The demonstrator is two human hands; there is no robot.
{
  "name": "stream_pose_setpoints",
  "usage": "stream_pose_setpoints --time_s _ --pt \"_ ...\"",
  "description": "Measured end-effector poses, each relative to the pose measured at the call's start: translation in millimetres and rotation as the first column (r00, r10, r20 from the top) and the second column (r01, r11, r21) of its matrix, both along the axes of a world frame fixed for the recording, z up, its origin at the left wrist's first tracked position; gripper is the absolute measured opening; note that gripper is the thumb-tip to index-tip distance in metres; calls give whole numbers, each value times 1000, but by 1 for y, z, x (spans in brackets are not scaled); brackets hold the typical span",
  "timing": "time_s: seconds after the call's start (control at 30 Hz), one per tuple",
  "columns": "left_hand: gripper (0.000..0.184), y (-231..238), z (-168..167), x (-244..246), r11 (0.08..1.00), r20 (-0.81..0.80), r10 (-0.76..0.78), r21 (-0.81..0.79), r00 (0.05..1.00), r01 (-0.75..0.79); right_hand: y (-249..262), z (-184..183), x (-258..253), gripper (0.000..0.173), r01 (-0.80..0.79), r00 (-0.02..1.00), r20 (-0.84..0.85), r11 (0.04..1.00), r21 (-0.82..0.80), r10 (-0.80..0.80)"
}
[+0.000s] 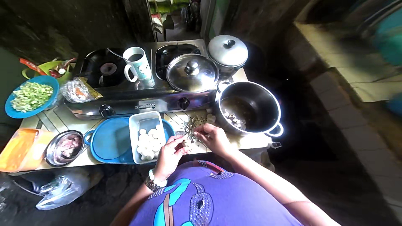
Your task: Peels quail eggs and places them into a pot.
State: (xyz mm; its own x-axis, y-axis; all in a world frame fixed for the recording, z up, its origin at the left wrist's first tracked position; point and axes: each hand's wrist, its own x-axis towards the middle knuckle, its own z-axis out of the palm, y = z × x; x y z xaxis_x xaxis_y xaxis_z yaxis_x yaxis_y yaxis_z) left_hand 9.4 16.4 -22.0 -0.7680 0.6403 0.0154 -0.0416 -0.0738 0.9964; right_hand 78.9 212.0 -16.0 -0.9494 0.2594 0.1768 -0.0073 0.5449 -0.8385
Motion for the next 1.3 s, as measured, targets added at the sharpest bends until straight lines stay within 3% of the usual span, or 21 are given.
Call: stream_pose_setpoints --time_s 0.13,0.27,0.4,0.63,0.73,0.9,1.3 --pt "36 2 1 1 1000 -18 1 -27 1000 -2 -7 9 4 21 -113 992 -72 991 -78 107" --pt "36 3 1 3 1000 -44 26 8 999 -26 -12 14 4 20 -43 998 41 991 -126 48" --pt "37 4 1 2 998 -120 57 29 991 -54 -15 17 6 19 1 992 117 948 -319 38" --pt "35 4 3 2 999 -182 43 -21 982 -48 -18 15 7 17 -4 999 39 958 -286 16" --pt "35 2 3 1 1000 -116 18 11 993 -17 -18 15 7 14 -5 997 71 929 -369 34" --pt "37 1 0 -3 980 103 -39 196 994 19 -18 18 9 12 -21 993 83 831 -556 81" --pt "26 3 12 2 973 338 -64 230 939 -17 -24 17 10 13 -16 996 71 886 -463 55"
